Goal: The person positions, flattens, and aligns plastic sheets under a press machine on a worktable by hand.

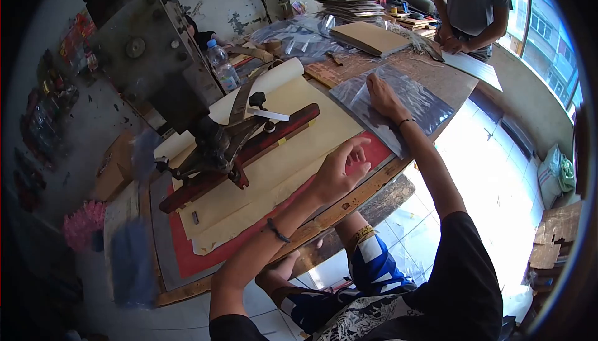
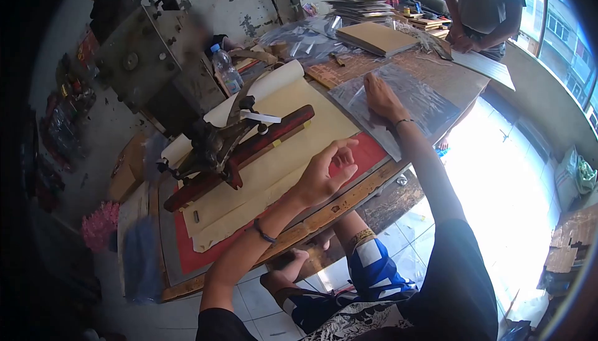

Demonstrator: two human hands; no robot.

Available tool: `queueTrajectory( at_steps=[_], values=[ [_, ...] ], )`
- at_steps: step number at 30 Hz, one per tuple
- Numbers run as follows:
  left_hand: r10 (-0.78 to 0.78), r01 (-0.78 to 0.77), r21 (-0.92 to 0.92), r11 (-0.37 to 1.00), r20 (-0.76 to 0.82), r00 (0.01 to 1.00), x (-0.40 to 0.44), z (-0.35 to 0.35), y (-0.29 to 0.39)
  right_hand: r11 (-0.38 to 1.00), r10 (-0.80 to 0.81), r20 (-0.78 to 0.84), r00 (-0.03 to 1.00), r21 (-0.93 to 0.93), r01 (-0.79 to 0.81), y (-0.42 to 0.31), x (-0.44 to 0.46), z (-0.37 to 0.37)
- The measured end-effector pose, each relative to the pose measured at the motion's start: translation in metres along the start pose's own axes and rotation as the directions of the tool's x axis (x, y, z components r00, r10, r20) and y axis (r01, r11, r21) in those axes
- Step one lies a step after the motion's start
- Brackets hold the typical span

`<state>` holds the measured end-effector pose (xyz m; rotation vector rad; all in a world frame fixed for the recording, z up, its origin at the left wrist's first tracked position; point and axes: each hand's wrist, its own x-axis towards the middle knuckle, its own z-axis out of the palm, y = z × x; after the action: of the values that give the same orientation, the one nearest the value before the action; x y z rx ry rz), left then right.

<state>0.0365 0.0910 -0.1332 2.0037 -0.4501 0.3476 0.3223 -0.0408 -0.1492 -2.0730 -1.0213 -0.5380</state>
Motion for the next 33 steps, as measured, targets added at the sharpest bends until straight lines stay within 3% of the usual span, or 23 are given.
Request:
queueTrajectory(
  at_steps=[3,6,7,10,11,12,15,18,21,24,26,28,30,32,33],
  values=[
    [0.101,-0.084,0.103,0.991,-0.171,0.98,0.05,0.014,-0.02,0.998,-0.057,-0.102,0.993,-0.005,0.057,0.009,0.0,0.006],
    [0.156,-0.084,0.238,0.968,-0.304,0.94,0.095,0.04,-0.052,0.992,0.124,-0.063,0.99,0.017,-0.123,0.012,0.002,0.001],
    [0.176,-0.079,0.278,0.957,-0.345,0.922,0.105,0.046,-0.061,0.993,0.121,-0.092,0.988,0.03,-0.118,0.014,0.003,0.0],
    [-0.126,0.161,0.131,0.978,-0.239,0.963,0.11,0.057,-0.078,0.992,0.122,-0.159,0.98,0.054,-0.115,0.019,0.005,-0.005],
    [-0.122,0.134,0.043,0.99,-0.204,0.971,0.11,0.057,-0.077,0.991,0.128,-0.163,0.978,0.053,-0.121,0.021,0.007,-0.007],
    [-0.06,0.092,0.136,0.986,-0.221,0.974,0.107,0.058,-0.079,0.99,0.139,-0.152,0.978,0.056,-0.132,0.024,0.004,-0.005],
    [0.069,0.054,0.432,0.9,-0.265,0.962,0.098,0.059,-0.083,0.998,0.06,-0.334,0.941,0.019,-0.057,0.034,0.005,-0.003],
    [-0.108,0.155,0.434,0.887,-0.13,0.986,0.098,0.057,-0.077,0.98,0.191,-0.543,0.818,0.153,-0.127,0.064,0.011,-0.016],
    [-0.142,0.139,0.59,0.796,-0.041,0.989,0.1,0.062,-0.086,0.76,0.536,-0.504,0.677,0.638,-0.126,0.094,0.007,-0.047],
    [-0.206,0.15,0.557,0.817,0.038,0.978,0.106,0.061,-0.086,0.801,0.531,-0.575,0.623,0.58,-0.147,0.097,-0.003,-0.088],
    [-0.205,0.154,0.564,0.811,0.028,0.978,0.104,0.063,-0.084,0.829,0.461,-0.631,0.624,0.557,-0.05,0.106,-0.004,-0.12],
    [-0.193,0.138,0.606,0.784,0.027,0.981,0.103,0.061,-0.084,0.814,0.449,-0.67,0.592,0.58,0.039,0.062,-0.009,-0.169],
    [-0.177,0.101,0.671,0.734,0.046,0.983,0.102,0.064,-0.087,0.843,0.273,-0.776,0.568,0.477,0.246,0.089,-0.011,-0.221],
    [-0.182,0.092,0.676,0.732,0.064,0.981,0.103,0.064,-0.086,0.979,0.089,-0.884,0.459,0.163,0.123,0.087,-0.023,-0.292],
    [-0.185,0.092,0.675,0.732,0.067,0.98,0.103,0.064,-0.086,0.995,-0.087,-0.935,0.343,-0.096,-0.007,0.069,-0.029,-0.319]
  ],
)
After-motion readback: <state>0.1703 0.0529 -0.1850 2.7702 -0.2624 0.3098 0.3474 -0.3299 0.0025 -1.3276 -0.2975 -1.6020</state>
